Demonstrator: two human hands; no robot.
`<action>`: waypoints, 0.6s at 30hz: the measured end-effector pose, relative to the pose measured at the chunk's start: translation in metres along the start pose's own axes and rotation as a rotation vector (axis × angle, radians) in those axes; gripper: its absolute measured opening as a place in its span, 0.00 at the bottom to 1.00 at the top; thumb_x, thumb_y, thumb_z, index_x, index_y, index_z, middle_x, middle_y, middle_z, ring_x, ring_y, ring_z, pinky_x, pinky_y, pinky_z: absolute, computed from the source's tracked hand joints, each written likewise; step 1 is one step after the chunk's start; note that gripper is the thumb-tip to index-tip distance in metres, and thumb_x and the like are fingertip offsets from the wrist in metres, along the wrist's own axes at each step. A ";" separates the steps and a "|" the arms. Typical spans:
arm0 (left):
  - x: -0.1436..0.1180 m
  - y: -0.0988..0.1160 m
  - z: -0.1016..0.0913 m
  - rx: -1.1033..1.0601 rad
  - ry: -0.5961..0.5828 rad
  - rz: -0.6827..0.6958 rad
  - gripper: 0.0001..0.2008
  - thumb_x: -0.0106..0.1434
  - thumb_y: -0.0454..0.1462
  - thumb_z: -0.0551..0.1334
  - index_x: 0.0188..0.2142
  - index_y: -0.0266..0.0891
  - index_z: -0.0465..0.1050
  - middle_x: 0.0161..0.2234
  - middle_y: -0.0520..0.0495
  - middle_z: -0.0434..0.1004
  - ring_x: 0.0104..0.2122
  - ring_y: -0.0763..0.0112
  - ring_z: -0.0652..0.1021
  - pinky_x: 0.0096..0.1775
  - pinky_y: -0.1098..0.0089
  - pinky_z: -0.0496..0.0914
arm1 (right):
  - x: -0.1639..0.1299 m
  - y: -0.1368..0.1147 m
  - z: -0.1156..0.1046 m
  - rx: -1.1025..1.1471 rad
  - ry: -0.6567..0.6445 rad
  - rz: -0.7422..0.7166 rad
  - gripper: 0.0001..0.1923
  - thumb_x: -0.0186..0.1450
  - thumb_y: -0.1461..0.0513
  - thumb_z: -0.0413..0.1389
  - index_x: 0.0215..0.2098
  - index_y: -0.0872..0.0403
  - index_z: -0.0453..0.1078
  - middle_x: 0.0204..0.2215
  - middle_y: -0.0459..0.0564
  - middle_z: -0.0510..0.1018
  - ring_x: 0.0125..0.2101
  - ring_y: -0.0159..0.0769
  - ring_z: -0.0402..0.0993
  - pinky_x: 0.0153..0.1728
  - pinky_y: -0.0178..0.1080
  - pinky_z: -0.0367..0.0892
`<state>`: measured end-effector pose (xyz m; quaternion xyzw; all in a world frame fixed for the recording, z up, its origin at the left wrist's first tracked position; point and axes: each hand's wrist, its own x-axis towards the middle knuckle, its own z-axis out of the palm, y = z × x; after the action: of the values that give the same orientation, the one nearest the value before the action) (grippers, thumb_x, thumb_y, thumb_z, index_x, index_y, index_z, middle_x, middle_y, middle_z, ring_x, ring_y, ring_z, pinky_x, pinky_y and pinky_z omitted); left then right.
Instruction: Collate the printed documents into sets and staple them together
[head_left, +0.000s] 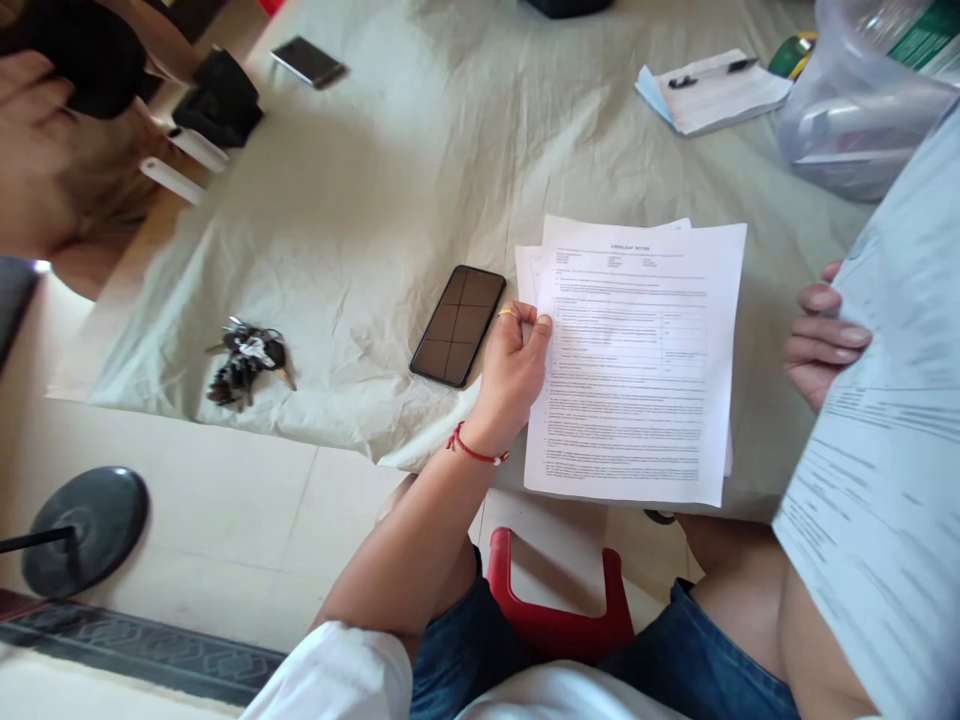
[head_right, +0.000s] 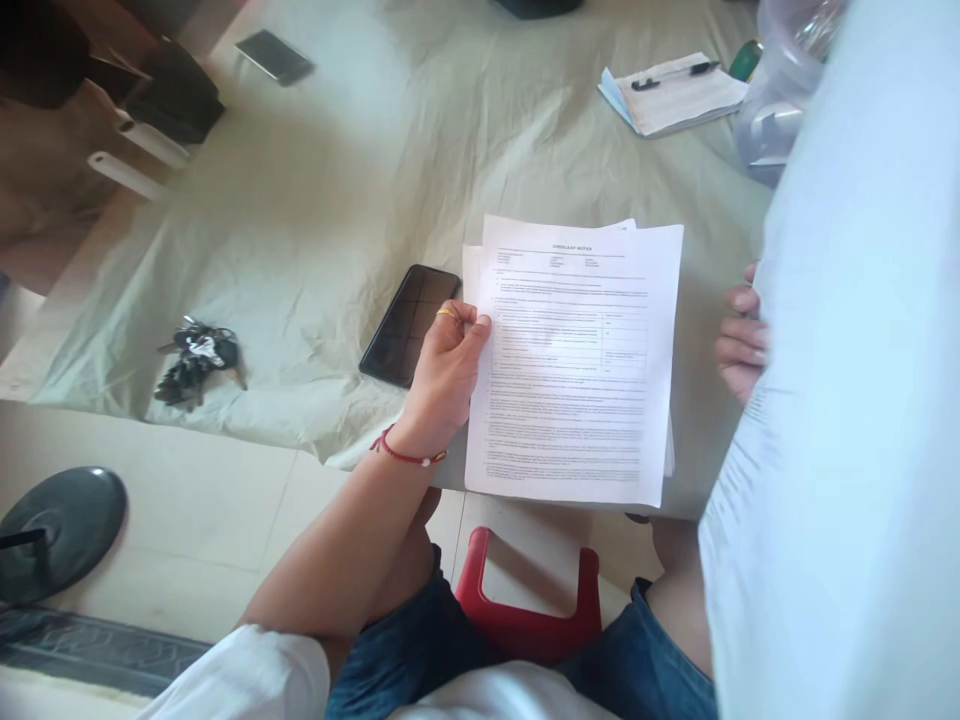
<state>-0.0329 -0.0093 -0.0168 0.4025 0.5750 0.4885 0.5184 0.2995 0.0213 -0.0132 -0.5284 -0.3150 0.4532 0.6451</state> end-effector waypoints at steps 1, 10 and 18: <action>0.000 -0.001 0.000 0.013 -0.003 0.011 0.11 0.79 0.34 0.60 0.38 0.45 0.62 0.30 0.55 0.60 0.30 0.71 0.64 0.36 0.67 0.62 | 0.002 0.000 0.000 0.064 -0.023 0.069 0.03 0.61 0.59 0.65 0.32 0.49 0.80 0.23 0.38 0.68 0.13 0.13 0.43 0.10 0.19 0.38; 0.004 -0.009 -0.002 0.301 0.094 0.310 0.10 0.78 0.35 0.61 0.39 0.45 0.62 0.35 0.52 0.69 0.37 0.68 0.73 0.45 0.63 0.67 | -0.013 -0.012 0.007 0.542 -0.219 0.325 0.10 0.58 0.64 0.60 0.39 0.54 0.76 0.25 0.38 0.73 0.12 0.08 0.57 0.12 0.12 0.47; 0.003 -0.010 -0.002 0.280 0.091 0.313 0.10 0.80 0.36 0.59 0.38 0.45 0.61 0.38 0.50 0.70 0.40 0.67 0.74 0.48 0.62 0.69 | -0.006 -0.005 -0.007 0.705 -0.344 0.402 0.10 0.64 0.64 0.60 0.44 0.48 0.70 0.28 0.39 0.75 0.14 0.16 0.64 0.11 0.18 0.56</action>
<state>-0.0349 -0.0088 -0.0271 0.5324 0.5908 0.4960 0.3486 0.3048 0.0127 -0.0092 -0.2436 -0.1347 0.7309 0.6232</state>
